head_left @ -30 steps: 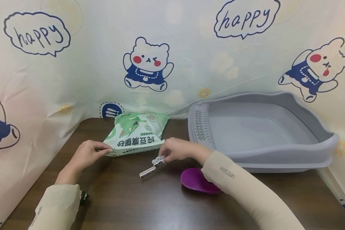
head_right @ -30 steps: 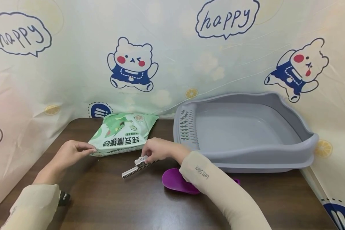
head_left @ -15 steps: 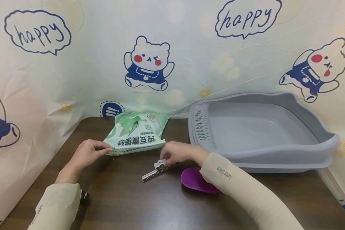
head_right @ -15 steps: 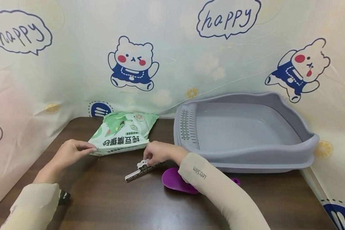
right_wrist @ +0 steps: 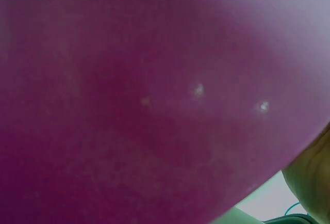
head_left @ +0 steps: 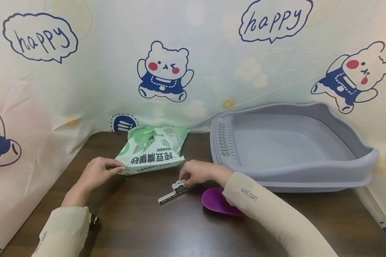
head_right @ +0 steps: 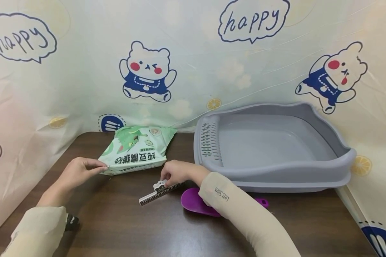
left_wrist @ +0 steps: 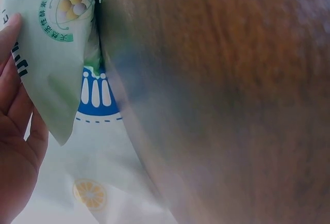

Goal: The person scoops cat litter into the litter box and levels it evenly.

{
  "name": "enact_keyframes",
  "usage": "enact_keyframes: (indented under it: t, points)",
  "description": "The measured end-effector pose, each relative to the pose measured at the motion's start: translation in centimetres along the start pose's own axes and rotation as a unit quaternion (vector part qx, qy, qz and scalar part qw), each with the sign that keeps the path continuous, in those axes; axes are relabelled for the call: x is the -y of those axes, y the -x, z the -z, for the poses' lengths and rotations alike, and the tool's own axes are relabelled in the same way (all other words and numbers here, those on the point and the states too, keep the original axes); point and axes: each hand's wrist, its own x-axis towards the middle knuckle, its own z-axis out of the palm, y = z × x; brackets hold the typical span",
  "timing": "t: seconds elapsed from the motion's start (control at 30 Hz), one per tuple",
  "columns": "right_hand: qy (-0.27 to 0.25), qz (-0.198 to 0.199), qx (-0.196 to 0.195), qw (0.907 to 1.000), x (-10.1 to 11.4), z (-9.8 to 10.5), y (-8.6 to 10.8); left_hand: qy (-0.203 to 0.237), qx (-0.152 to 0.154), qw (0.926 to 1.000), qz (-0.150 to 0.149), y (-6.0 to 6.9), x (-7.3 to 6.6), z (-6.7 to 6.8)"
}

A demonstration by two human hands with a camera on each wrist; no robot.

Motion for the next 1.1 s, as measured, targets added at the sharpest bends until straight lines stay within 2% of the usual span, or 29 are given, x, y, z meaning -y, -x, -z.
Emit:
enact_keyframes:
  t: [0.3, 0.7, 0.87, 1.1]
  points:
    - [0.005, -0.012, 0.013, 0.9998, 0.0, 0.0, 0.1, 0.006, 0.004, 1.0000, 0.002, 0.1, -0.1, 0.0]
    - [-0.001, -0.019, 0.004, 0.9998, -0.2, 0.9, 0.5, 0.002, 0.002, 1.0000, 0.001, 0.2, -0.1, 0.0]
    - [-0.014, -0.005, -0.034, 0.9993, -0.1, 2.4, 1.1, 0.006, 0.004, 1.0000, -0.003, 0.3, -0.2, 0.0]
    - [-0.013, -0.012, -0.124, 0.9921, 0.0, 4.6, 1.6, 0.008, 0.002, 0.9999, -0.014, 0.4, -0.1, 0.2]
